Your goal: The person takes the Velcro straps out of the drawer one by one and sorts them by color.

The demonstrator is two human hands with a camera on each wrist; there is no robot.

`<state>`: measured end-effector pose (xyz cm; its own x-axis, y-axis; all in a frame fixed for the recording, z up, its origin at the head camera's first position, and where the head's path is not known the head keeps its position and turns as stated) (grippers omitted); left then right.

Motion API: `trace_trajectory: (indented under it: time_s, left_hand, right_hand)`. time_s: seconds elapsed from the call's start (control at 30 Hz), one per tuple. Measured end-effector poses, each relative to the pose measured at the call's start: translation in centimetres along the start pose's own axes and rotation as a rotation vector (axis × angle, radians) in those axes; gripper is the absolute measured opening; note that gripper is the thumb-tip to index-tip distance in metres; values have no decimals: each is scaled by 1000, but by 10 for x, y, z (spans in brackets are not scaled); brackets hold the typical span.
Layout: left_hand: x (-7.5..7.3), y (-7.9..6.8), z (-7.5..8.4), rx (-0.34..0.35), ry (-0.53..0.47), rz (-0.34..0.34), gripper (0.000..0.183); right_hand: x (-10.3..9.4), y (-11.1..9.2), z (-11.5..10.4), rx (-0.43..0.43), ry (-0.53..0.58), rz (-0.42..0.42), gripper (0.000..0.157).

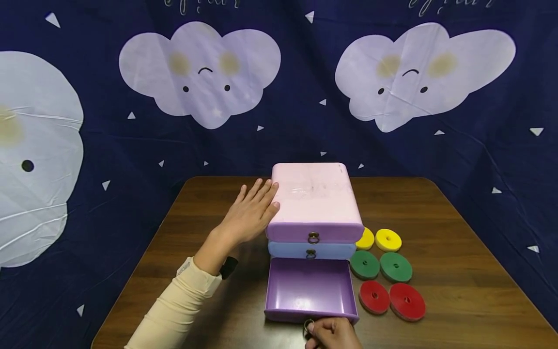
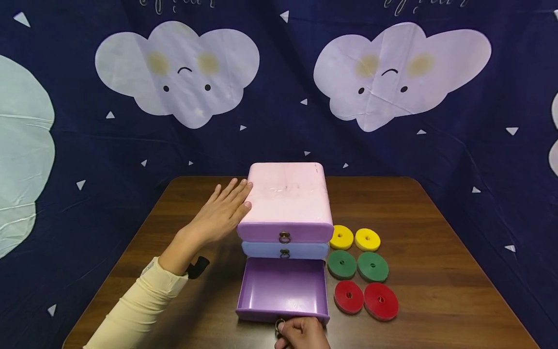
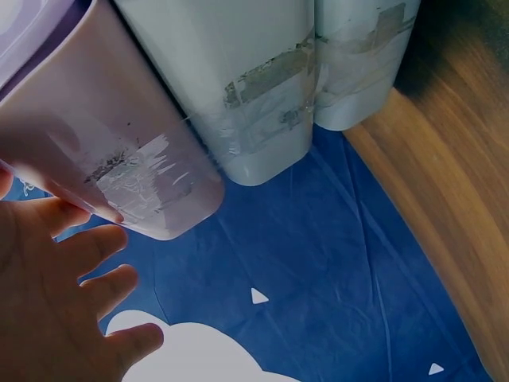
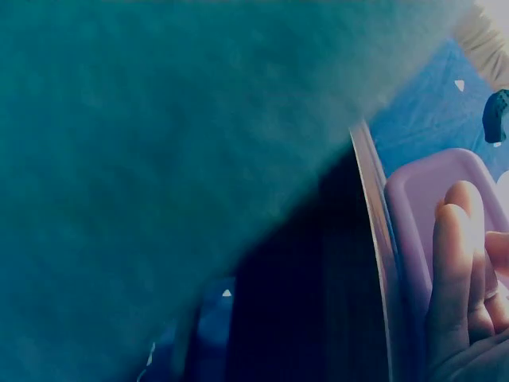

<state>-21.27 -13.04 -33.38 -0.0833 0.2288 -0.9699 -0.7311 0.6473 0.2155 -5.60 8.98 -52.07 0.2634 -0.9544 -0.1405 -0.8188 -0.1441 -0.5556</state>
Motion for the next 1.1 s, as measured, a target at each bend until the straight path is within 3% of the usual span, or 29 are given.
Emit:
trace_trajectory:
  time_s: [0.3, 1.1]
  left_hand:
    - [1, 0, -1, -9, 3, -9, 58]
    - [0, 1, 0, -8, 21, -12, 58]
  right_hand:
    - [-7, 10, -11, -9, 67, -113, 38]
    - [-21, 51, -45, -49, 1, -52, 39]
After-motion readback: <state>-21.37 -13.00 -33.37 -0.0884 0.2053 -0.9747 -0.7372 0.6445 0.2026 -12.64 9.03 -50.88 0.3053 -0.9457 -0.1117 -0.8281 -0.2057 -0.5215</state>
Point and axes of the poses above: each hand's wrist, its own y-axis towards the middle knuckle, its own x-axis out of the palm, z = x × y, the point moved 2 cm from there along y, towards the middle knuckle, and after that the axes turned 15 degrees about x, right-handed, at the moved point
